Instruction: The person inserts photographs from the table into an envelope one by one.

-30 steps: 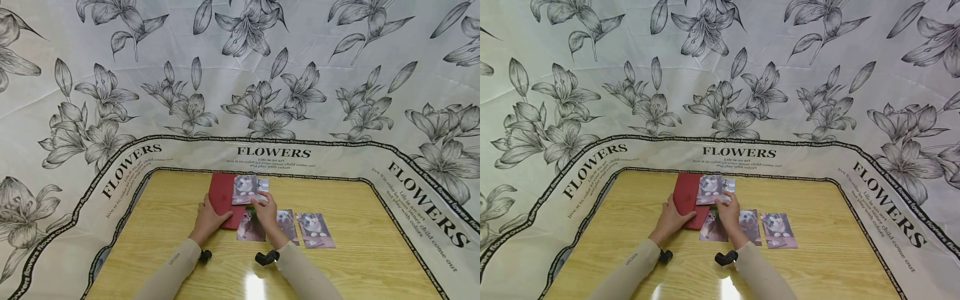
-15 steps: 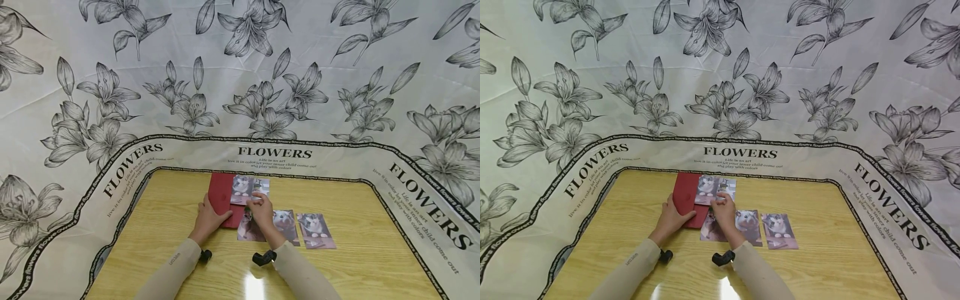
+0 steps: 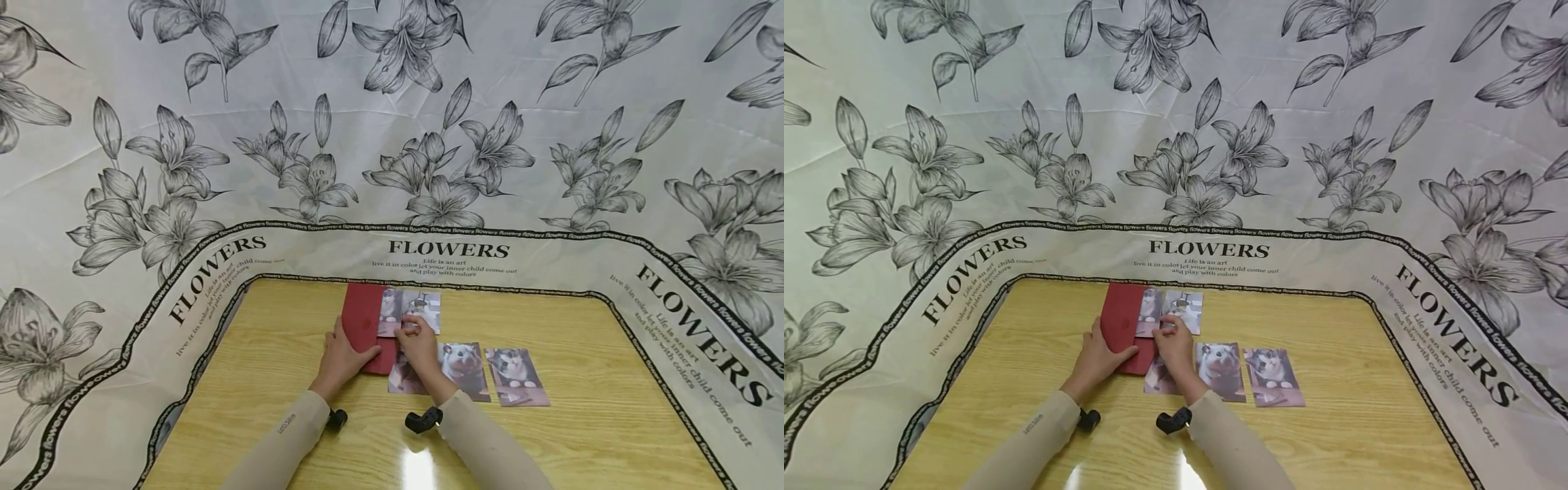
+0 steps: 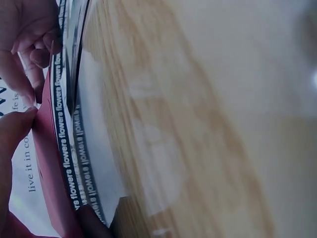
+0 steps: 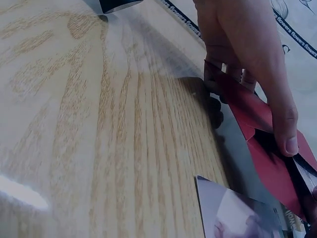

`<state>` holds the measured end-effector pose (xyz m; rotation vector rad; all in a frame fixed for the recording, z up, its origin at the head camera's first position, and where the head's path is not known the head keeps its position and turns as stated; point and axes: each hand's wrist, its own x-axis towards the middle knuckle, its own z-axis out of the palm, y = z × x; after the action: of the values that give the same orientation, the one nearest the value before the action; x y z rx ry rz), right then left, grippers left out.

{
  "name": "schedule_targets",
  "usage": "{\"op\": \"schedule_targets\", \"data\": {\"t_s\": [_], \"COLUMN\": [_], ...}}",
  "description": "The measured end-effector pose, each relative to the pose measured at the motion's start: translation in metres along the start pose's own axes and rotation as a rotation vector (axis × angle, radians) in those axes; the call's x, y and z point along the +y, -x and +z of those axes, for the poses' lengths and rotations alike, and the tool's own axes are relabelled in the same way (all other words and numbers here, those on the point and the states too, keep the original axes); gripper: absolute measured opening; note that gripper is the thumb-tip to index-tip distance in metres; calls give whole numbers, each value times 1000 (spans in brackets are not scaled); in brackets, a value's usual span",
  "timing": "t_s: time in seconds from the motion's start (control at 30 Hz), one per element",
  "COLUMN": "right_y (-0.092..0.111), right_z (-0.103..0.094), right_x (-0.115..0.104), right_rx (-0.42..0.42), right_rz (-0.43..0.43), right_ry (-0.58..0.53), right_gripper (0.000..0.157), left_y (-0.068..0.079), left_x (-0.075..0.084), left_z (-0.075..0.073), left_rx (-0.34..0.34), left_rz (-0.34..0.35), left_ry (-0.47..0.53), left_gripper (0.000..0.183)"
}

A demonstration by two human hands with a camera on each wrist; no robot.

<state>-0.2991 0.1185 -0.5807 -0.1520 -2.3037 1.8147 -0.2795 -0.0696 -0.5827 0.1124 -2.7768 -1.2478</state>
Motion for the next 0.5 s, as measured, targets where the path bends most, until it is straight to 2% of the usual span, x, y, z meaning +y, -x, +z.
{"op": "schedule_targets", "data": {"t_s": [0.5], "right_y": [2], "right_z": [15], "right_x": [-11], "right_rx": [-10], "right_rz": [-23], "right_ry": [152], "right_gripper": [28], "left_y": [3], "left_x": [2], "left_z": [-2], "left_rx": [-4], "left_rz": [2], "left_ry": [16], "left_gripper": [124]}}
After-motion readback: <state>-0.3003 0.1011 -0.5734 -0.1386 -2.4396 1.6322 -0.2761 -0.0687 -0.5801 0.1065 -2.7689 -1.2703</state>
